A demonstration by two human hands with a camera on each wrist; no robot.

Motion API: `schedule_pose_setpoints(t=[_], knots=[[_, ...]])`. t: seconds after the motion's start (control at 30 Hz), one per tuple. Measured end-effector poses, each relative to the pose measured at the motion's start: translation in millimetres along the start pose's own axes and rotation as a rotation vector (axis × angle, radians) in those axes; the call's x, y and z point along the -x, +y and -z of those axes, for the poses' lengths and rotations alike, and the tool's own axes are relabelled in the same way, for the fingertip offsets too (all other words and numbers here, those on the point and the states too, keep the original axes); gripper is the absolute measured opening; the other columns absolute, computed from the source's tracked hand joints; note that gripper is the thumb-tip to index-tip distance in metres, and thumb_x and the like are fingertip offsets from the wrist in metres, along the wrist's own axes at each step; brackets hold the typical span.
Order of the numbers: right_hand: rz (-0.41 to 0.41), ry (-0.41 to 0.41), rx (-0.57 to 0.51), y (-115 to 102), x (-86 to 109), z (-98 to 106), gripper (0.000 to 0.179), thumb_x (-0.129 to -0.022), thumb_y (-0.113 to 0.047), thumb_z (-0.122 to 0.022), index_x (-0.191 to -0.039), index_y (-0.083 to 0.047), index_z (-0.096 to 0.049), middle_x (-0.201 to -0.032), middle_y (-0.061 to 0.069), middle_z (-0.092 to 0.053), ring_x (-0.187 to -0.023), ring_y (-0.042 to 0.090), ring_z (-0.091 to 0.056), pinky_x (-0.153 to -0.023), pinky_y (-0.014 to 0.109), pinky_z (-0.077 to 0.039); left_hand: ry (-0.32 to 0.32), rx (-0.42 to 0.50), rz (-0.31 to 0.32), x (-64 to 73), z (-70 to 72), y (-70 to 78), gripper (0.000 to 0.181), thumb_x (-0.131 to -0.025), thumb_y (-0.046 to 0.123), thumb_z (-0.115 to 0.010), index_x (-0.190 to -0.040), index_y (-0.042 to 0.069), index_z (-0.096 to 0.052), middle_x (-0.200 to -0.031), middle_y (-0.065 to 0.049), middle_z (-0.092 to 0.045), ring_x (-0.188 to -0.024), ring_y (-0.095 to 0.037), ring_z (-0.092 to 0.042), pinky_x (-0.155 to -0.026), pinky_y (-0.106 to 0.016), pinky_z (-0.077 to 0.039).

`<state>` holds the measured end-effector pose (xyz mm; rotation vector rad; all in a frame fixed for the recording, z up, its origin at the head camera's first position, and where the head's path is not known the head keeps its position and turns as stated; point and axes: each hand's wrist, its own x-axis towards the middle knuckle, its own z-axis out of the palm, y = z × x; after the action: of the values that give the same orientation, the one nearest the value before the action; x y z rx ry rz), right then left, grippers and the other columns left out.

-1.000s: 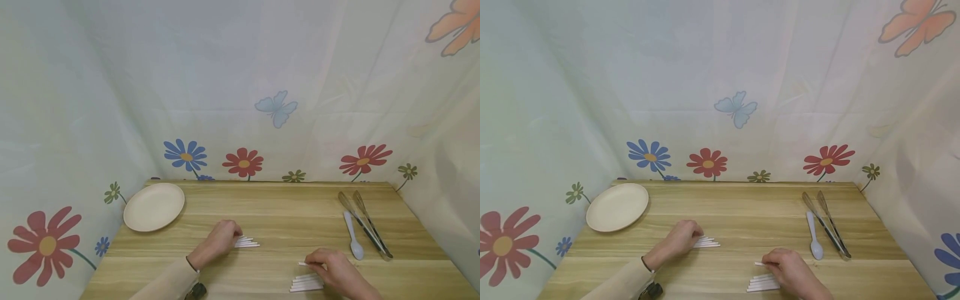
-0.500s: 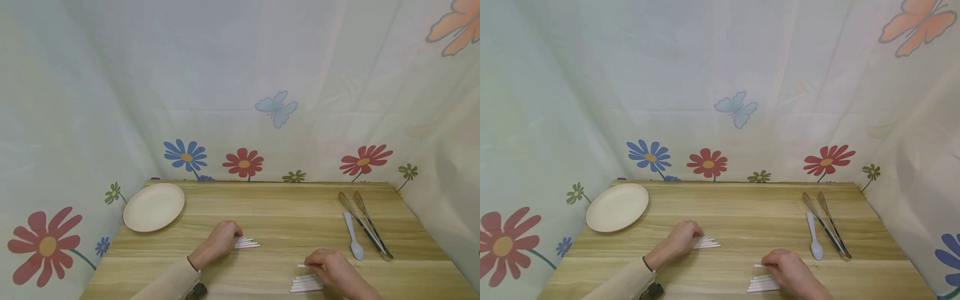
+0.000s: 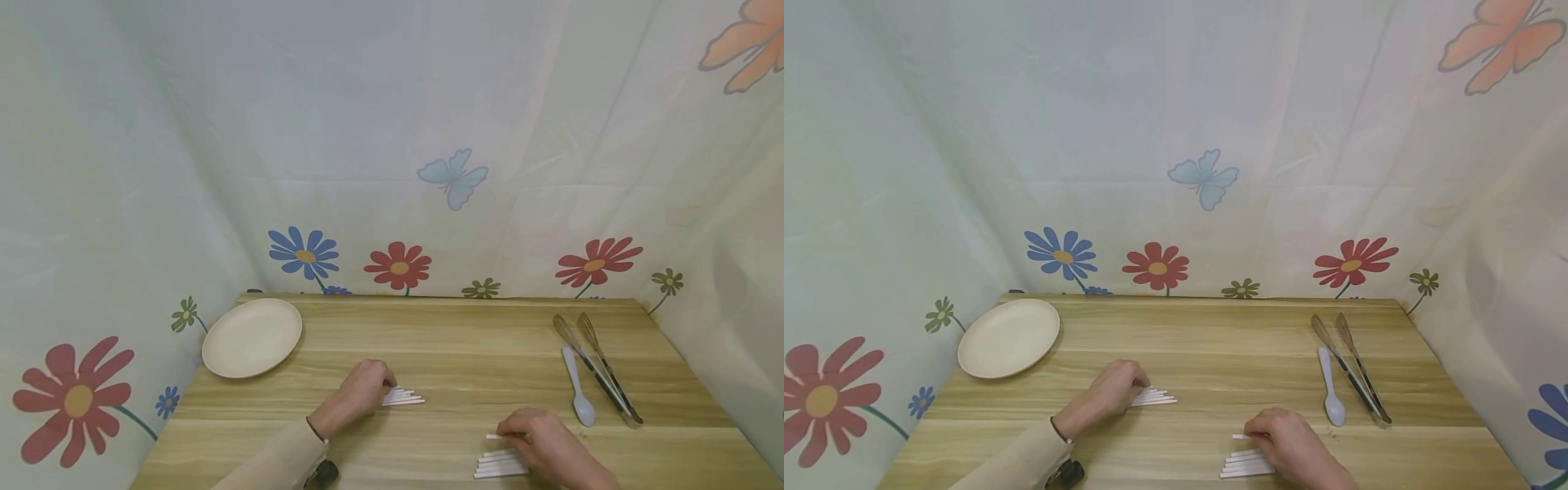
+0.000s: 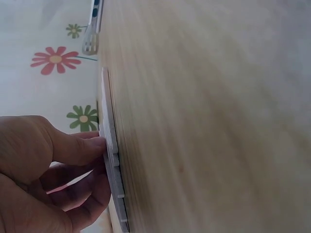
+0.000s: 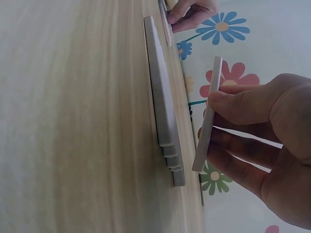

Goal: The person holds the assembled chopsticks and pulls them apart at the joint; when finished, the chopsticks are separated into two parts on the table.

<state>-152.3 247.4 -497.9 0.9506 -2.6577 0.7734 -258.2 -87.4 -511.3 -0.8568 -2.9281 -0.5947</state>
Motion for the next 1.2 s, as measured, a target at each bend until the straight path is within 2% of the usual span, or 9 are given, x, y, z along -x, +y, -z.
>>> schedule_pose_setpoints(t=[0.3, 0.67, 1.2], knots=[[-0.081, -0.095, -0.025, -0.6, -2.2, 0.2, 0.010, -0.084, -0.015, -0.074, -0.091, -0.023, -0.076, -0.086, -0.012, -0.070, -0.080, 0.000, -0.063, -0.066, 0.024, -0.053, -0.014, -0.007, -0.010, 0.1, 0.4, 0.0, 0.015, -0.082, 0.000, -0.069, -0.083, 0.011, -0.079, -0.085, 0.000, -0.075, -0.082, -0.011, -0.068, -0.068, -0.026, -0.054], [-0.078, -0.126, -0.025, 1.7, -2.1, -2.1, 0.013, -0.083, -0.011, -0.074, -0.090, -0.022, -0.076, -0.088, -0.012, -0.070, -0.082, 0.002, -0.064, -0.067, 0.024, -0.054, -0.010, -0.002, -0.011, 0.7, 0.1, -0.8, 0.016, -0.082, -0.001, -0.069, -0.083, 0.011, -0.080, -0.084, 0.001, -0.075, -0.083, -0.012, -0.069, -0.068, -0.025, -0.055], [-0.043, -0.140, 0.014, 5.3, -3.0, -6.3, 0.014, -0.081, -0.009, -0.075, -0.088, -0.020, -0.077, -0.085, -0.013, -0.069, -0.080, 0.001, -0.062, -0.067, 0.026, -0.054, 0.021, -0.021, -0.059, -0.3, -0.2, -1.0, 0.021, -0.080, -0.004, -0.065, -0.080, 0.012, -0.080, -0.081, 0.001, -0.074, -0.079, -0.011, -0.068, -0.065, -0.025, -0.053]])
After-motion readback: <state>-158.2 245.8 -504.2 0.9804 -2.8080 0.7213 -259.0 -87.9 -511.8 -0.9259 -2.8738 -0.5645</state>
